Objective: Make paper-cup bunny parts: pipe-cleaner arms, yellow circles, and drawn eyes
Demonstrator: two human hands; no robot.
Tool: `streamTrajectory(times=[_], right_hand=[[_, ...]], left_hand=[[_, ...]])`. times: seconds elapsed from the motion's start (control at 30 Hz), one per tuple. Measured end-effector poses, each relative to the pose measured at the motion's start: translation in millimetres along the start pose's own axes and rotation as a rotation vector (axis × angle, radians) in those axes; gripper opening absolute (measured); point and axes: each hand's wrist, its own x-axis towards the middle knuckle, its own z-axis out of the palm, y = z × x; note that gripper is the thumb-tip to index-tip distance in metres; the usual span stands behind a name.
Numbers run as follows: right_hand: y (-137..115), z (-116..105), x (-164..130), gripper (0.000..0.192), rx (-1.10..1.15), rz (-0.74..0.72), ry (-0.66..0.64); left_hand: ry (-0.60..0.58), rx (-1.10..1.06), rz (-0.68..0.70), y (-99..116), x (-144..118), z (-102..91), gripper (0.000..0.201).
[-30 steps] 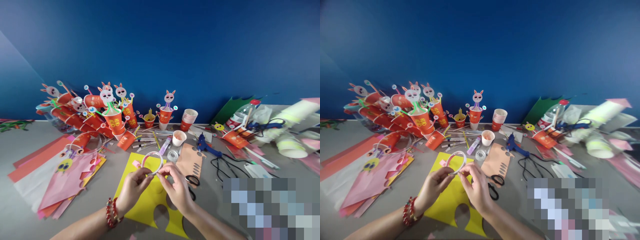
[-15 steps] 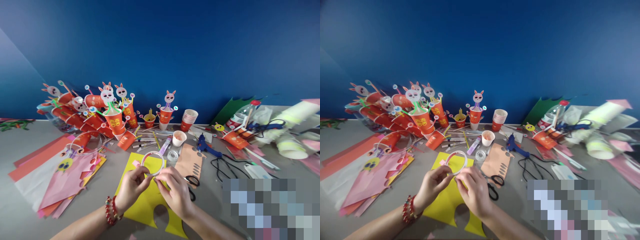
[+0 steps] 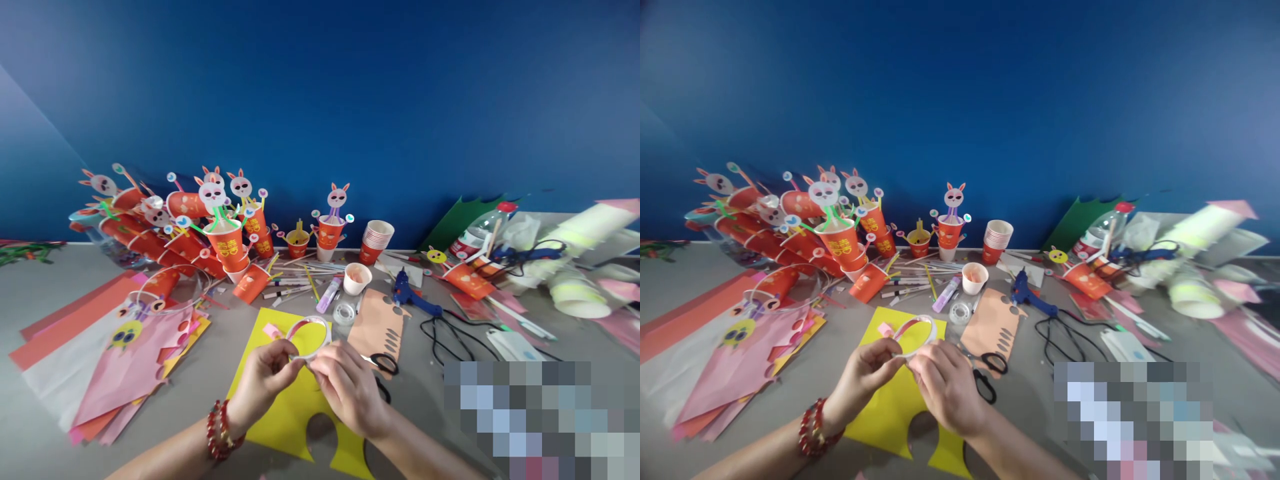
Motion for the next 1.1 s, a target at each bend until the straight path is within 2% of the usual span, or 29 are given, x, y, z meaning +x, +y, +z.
streamTrajectory(times=[0.1, 0.2, 0.3, 0.37, 0.53, 0.6, 0.7, 0.77, 0.83, 0.9, 1.03, 1.1], right_hand=[[1.0, 0.0, -1.6, 0.021, 0.006, -0.033, 0.004], [2.1, -0.2, -5.9, 0.021, 0.109, -0.025, 0.021], [6.6, -0.4, -10.0, 0.013, 0.277, 0.149, 0.083], [12.0, 0.0, -10.6, 0.008, 0.384, 0.293, 0.131], [23.0, 1.1, -5.8, 0.014, 0.598, 0.487, 0.146], [24.6, 1.0, -4.0, 0.015, 0.635, 0.519, 0.138], [25.5, 0.7, -2.9, 0.016, 0.659, 0.555, 0.127], [25.6, 0.9, -2.9, 0.018, 0.671, 0.586, 0.122], [25.3, 1.4, -3.0, 0.020, 0.692, 0.613, 0.109], [24.3, 2.1, -3.2, 0.020, 0.723, 0.633, 0.081], [22.5, 1.0, -3.3, 0.017, 0.793, 0.625, 0.043], [22.5, -2.0, -2.9, 0.014, 0.792, 0.583, 0.050]], left_hand=[[-0.024, -0.063, -0.037, -1.2, 0.1, 0.1, 0.038], [0.005, -0.114, -0.084, 2.7, 1.4, 0.4, 0.040], [0.045, -0.155, -0.160, 13.1, 5.2, -4.0, 0.043], [0.074, -0.115, -0.162, 22.8, 8.1, -12.9, 0.045], [0.068, 0.300, -0.031, 39.1, 5.4, -59.8, 0.039], [0.076, 0.479, -0.031, 35.0, -3.0, -82.9, 0.036], [0.057, 0.625, -0.098, 19.9, -20.5, -111.8, 0.036], [0.116, 0.657, -0.137, 11.1, -30.8, -123.7, 0.036], [0.167, 0.540, -0.164, 8.3, -36.2, -126.6, 0.046], [0.177, 0.260, -0.214, 11.8, -34.4, -118.6, 0.050], [0.087, -0.559, -0.370, 23.7, -9.7, -73.5, 0.024], [0.048, -0.864, -0.456, 26.4, 6.8, -45.3, 0.012]])
